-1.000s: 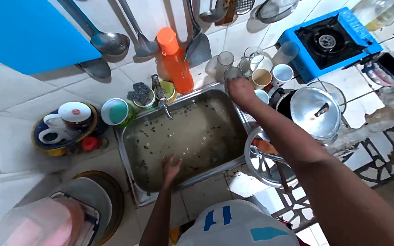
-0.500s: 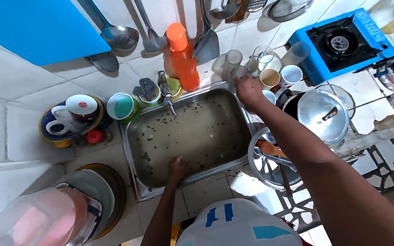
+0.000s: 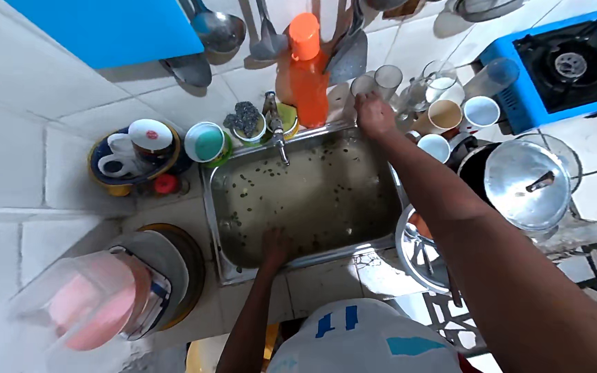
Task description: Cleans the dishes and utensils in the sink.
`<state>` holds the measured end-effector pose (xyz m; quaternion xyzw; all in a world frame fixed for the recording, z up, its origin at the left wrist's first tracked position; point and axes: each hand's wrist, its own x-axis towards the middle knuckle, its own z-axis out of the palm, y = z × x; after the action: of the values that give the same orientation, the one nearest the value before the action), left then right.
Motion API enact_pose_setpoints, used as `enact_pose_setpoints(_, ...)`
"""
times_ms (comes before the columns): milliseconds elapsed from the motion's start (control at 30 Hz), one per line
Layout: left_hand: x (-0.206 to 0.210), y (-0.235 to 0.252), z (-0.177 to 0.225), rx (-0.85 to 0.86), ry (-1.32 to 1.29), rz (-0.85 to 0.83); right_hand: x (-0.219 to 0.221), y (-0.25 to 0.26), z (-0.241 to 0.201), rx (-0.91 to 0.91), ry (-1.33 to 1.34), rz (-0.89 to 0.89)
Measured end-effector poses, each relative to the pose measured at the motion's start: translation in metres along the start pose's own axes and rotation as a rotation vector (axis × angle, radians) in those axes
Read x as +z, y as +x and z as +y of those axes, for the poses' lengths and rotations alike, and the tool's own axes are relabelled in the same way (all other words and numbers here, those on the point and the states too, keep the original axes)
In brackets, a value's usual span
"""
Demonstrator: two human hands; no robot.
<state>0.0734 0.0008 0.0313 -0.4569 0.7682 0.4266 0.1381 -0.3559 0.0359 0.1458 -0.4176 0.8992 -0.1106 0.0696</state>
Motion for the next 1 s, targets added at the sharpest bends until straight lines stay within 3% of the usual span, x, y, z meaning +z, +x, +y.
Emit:
enact_pose_setpoints(167, -0.017, -0.005, -0.006, -0.003, 0.010, 0.047, 0.002, -0.007, -0.006, -0.086, -0.023, 0.156)
enact_pose_setpoints(300, -0.022, 0.006, -0.023, 0.019, -0.016, 0.130, 0.003, -0.038, -0.040, -0.168, 0.108, 0.258)
enact_pose_setpoints(467, -0.031, 0.055, -0.008, -0.044, 0.291, 0.023, 0.018, -0.050, -0.106, -0.458, 0.222, 0.049)
enact_pose_setpoints(633, -0.010, 0.099, -0.013, 0.054, 0.523, -0.088, 0.028, -0.043, -0.156, -0.506, 0.065, -0.186)
enact_pose_setpoints(733, -0.004, 0.102, -0.012, 0.054, 0.477, -0.049, 0.024, -0.037, -0.166, -0.469, -0.008, -0.259)
enact_pose_setpoints(867, -0.001, 0.076, -0.002, -0.037, 0.373, -0.069, 0.011, -0.030, -0.166, -0.556, -0.029, -0.290)
enact_pose_setpoints(933, 0.002, 0.071, -0.004, -0.056, 0.380, -0.116, 0.010, -0.031, -0.158, -0.583, 0.000, -0.274)
enact_pose_setpoints(1000, 0.004, 0.074, -0.006, -0.034, 0.358, -0.034, 0.018, -0.040, -0.143, -0.498, 0.108, -0.155)
